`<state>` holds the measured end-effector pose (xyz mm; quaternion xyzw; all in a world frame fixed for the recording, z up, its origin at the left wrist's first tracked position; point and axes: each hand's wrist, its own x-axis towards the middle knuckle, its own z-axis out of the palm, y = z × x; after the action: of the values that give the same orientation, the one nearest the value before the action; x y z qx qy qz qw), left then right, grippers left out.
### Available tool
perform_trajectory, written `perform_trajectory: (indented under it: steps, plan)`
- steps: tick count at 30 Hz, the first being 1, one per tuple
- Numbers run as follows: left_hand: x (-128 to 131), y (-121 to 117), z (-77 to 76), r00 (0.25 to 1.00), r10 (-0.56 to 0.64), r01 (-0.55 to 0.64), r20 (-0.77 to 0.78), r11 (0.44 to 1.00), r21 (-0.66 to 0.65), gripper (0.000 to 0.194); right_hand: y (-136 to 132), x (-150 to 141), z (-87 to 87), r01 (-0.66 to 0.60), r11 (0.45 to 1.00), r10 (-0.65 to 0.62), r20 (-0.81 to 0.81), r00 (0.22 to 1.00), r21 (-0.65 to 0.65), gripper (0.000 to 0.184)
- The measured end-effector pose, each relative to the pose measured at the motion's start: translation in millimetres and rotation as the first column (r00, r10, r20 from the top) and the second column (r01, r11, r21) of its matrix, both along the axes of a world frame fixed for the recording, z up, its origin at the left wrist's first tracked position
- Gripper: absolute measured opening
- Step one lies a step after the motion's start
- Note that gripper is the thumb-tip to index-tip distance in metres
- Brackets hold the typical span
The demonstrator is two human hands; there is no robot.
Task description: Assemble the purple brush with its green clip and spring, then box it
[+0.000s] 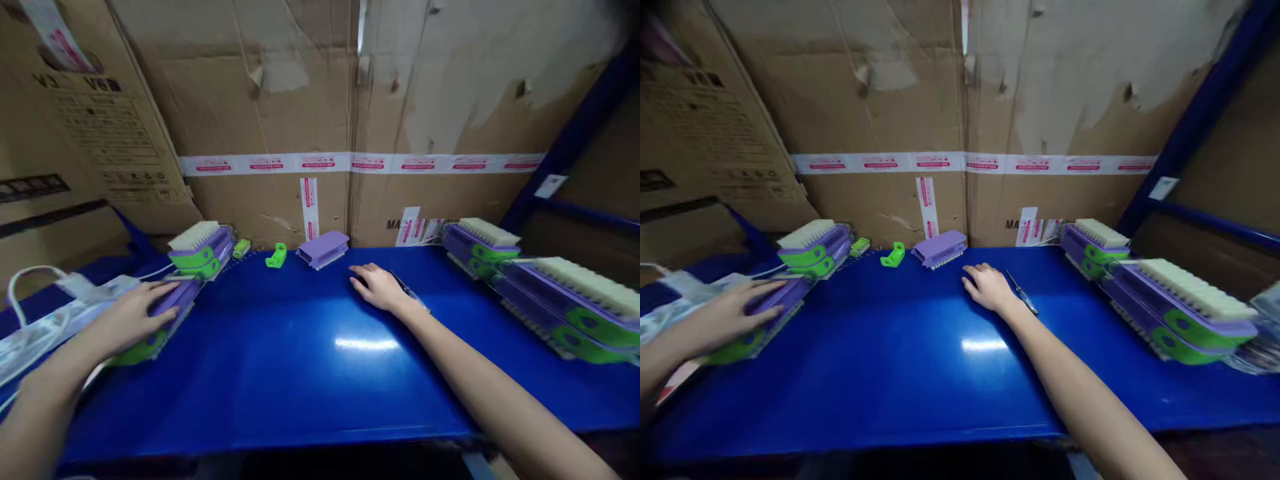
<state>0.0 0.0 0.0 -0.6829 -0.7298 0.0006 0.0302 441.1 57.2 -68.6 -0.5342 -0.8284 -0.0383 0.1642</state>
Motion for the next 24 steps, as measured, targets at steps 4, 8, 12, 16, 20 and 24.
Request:
perform_trajectory:
  steps: [4,8,12,16,20,24]
  plan:
    - [-16.9,5.5,-8.7,0.999,-0.034,0.034,0.011,0.998,0.058,0.080,-3.0,0.3,1.5,0.005,1.000,-0.005,0.006,1.000,-0.006,0.041]
    - [-11.9,6.9,-7.6,0.999,-0.023,0.026,-0.034,0.995,0.099,0.073,-2.0,0.0,1.9,0.002,1.000,-0.002,0.004,1.000,-0.007,0.041]
    - [28.4,12.1,-2.8,0.987,-0.083,0.117,-0.136,0.958,0.262,0.068,-0.3,-0.4,1.1,-0.007,1.000,0.007,0.005,1.000,0.000,0.041]
    - [85.9,32.9,-1.4,0.962,-0.233,0.265,-0.143,0.923,0.277,0.058,-0.8,-0.8,0.9,-0.005,1.000,0.005,0.006,1.000,0.001,0.040]
    - [128.0,68.1,-10.2,0.958,-0.261,0.281,-0.116,0.932,0.229,0.052,-1.5,-1.3,0.8,-0.003,1.000,0.003,0.006,1.000,-0.002,0.040]
    - [145.9,97.1,-32.4,0.960,-0.257,0.275,-0.109,0.939,0.205,0.052,-0.4,-1.0,0.3,-0.013,1.000,0.013,-0.004,1.000,0.003,0.040]
